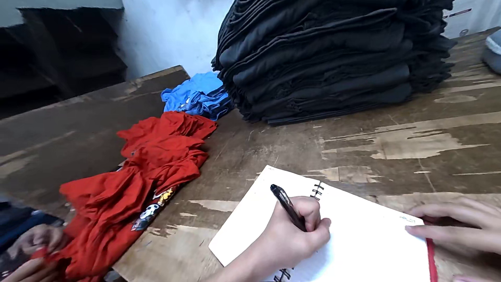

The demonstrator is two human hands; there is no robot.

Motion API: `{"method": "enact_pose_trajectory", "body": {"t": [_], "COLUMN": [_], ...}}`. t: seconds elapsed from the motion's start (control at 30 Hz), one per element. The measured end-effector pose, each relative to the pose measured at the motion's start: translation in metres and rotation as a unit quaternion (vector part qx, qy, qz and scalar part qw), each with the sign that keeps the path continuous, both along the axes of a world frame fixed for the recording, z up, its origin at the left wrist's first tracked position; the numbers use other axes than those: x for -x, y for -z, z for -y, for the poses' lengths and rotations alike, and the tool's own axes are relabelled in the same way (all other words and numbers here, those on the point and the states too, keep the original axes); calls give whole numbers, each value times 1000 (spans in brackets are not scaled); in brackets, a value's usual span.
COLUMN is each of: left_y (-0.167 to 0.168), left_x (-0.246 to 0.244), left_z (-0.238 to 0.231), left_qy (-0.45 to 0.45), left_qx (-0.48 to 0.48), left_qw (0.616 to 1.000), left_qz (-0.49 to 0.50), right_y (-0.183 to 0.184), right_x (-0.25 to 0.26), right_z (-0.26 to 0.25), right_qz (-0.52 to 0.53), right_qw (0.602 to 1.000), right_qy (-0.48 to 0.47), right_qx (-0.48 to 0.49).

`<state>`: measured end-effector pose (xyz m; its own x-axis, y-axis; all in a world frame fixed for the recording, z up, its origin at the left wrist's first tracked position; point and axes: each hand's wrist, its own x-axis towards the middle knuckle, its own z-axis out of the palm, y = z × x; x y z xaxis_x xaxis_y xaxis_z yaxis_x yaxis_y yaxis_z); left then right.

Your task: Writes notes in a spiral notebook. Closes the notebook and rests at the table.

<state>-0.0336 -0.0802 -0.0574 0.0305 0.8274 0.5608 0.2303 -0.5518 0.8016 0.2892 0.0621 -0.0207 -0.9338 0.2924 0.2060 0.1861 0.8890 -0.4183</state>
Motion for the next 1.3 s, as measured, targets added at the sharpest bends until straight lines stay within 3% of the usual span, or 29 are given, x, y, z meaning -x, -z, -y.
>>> {"method": "enact_pose_trajectory", "body": {"t": [0.2, 0.37, 0.6, 0.77, 1.3], "left_y": [-1, -4, -7, -3, -6], "left_x": [0, -4, -3, -2, -4], "left_z": [-1, 0, 1, -1, 1], "left_qy": [-11, -4, 13, -18, 4], "left_qx": [-5, -47, -1, 21, 24], "left_qw": [1000, 993, 994, 998, 996], "left_qz": [-23, -111, -109, -49, -90], "right_y": [0, -3, -3, -3, -4], "right_x": [-1, 0, -1, 0, 1], "right_z": [-2, 0, 0, 2, 1], "right_qz": [5, 5, 10, -1, 7], "right_qw": [1000, 1000, 1000, 1000, 1000], "right_qy": [-7, -13, -4, -3, -4], "right_qx": [1, 7, 2, 4, -5]}}
